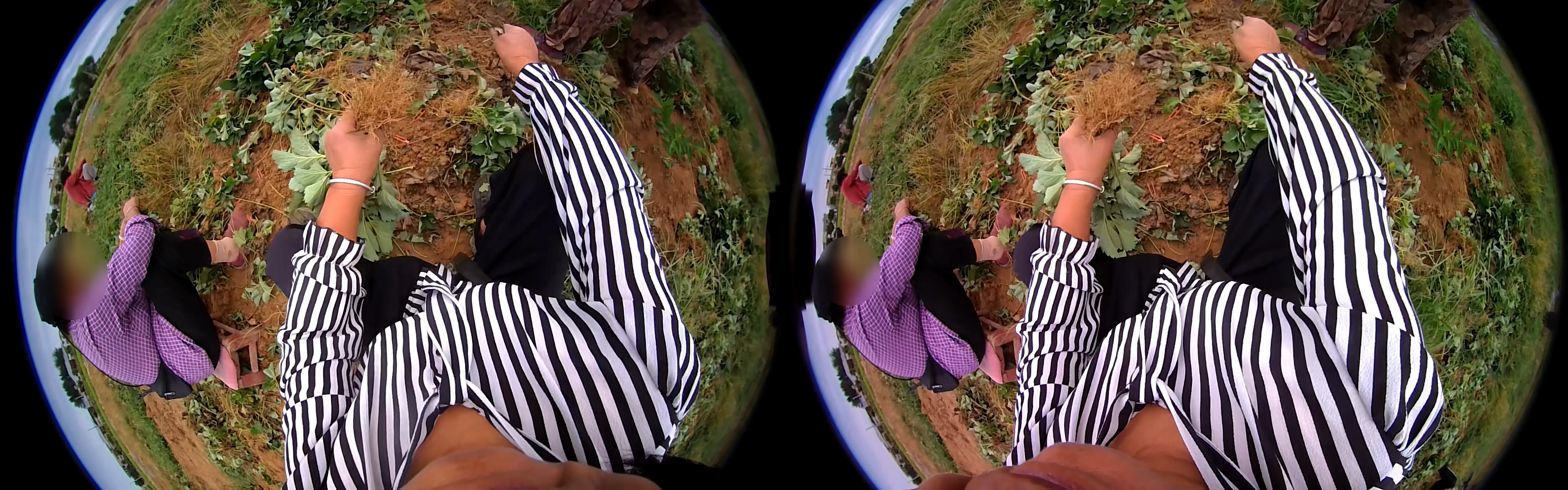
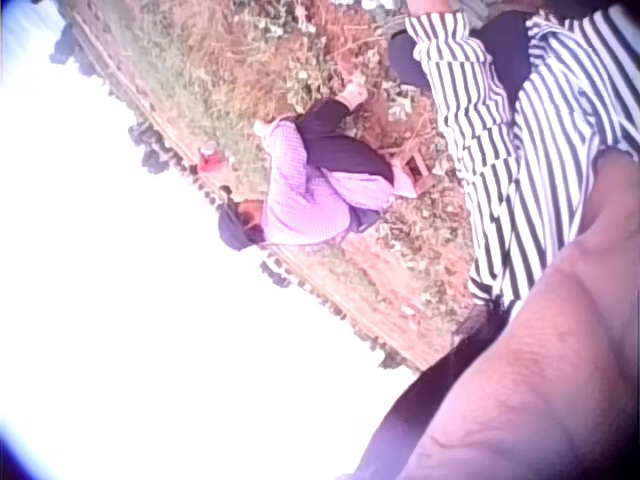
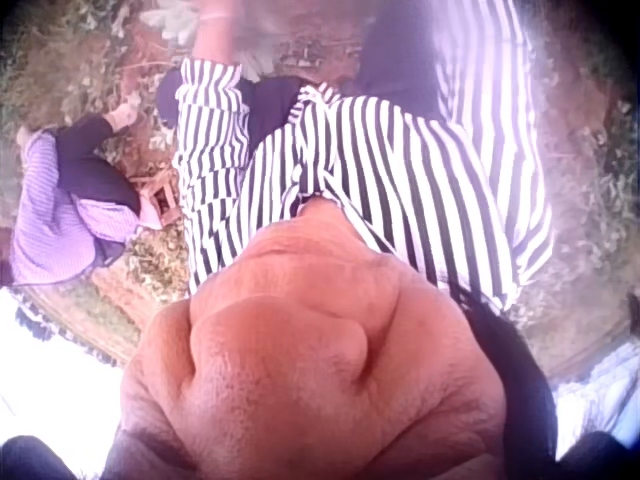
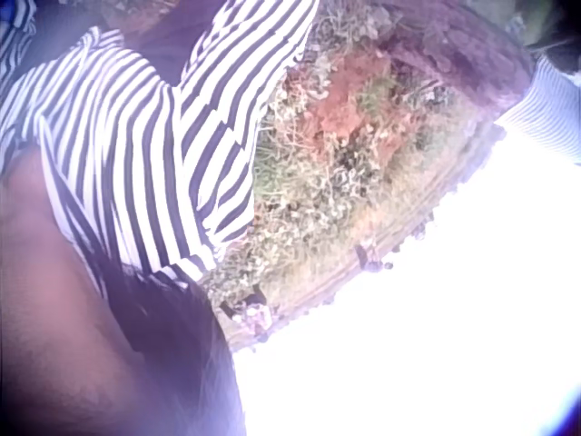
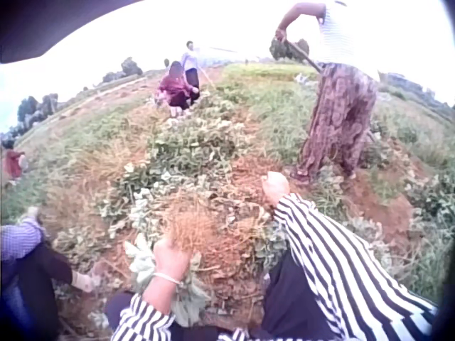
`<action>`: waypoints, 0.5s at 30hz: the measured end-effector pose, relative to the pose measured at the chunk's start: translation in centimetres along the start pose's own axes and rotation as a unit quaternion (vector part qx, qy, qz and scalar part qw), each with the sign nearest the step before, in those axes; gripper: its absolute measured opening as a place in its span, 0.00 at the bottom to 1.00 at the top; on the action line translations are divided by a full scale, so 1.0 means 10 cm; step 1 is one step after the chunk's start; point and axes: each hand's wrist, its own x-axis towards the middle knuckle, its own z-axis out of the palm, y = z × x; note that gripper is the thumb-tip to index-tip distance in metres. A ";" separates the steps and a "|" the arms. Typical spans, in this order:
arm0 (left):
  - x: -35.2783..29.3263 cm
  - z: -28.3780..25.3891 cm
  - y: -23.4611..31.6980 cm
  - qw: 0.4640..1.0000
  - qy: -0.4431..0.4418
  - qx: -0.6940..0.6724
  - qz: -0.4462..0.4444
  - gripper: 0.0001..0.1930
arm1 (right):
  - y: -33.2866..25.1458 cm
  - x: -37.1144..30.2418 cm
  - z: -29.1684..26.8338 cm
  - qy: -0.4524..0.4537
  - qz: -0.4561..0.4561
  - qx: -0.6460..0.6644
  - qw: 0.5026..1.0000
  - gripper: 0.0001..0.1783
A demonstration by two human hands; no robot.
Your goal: The person sits on the ground and repeatedly picks up leafy green plants, aligns them, and ties them into bundles using a thin string. The person places each completed bundle on the ground nearby.
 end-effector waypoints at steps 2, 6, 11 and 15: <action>-0.02 -0.01 0.03 0.995 -0.005 0.092 0.047 0.13 | 0.12 -0.03 0.03 -0.047 0.032 0.272 0.961 0.22; 0.00 -0.19 0.17 0.965 -0.002 0.209 0.156 0.17 | -0.71 -0.09 -0.59 -0.114 0.019 0.504 0.856 0.15; 0.00 -0.15 0.17 0.934 -0.039 0.250 0.251 0.18 | -1.03 -0.22 -0.55 -0.239 -0.116 0.397 0.879 0.24; 0.09 -0.29 0.26 0.909 -0.110 0.277 0.290 0.18 | -1.14 -0.23 -0.31 -0.228 -0.294 0.251 0.894 0.27</action>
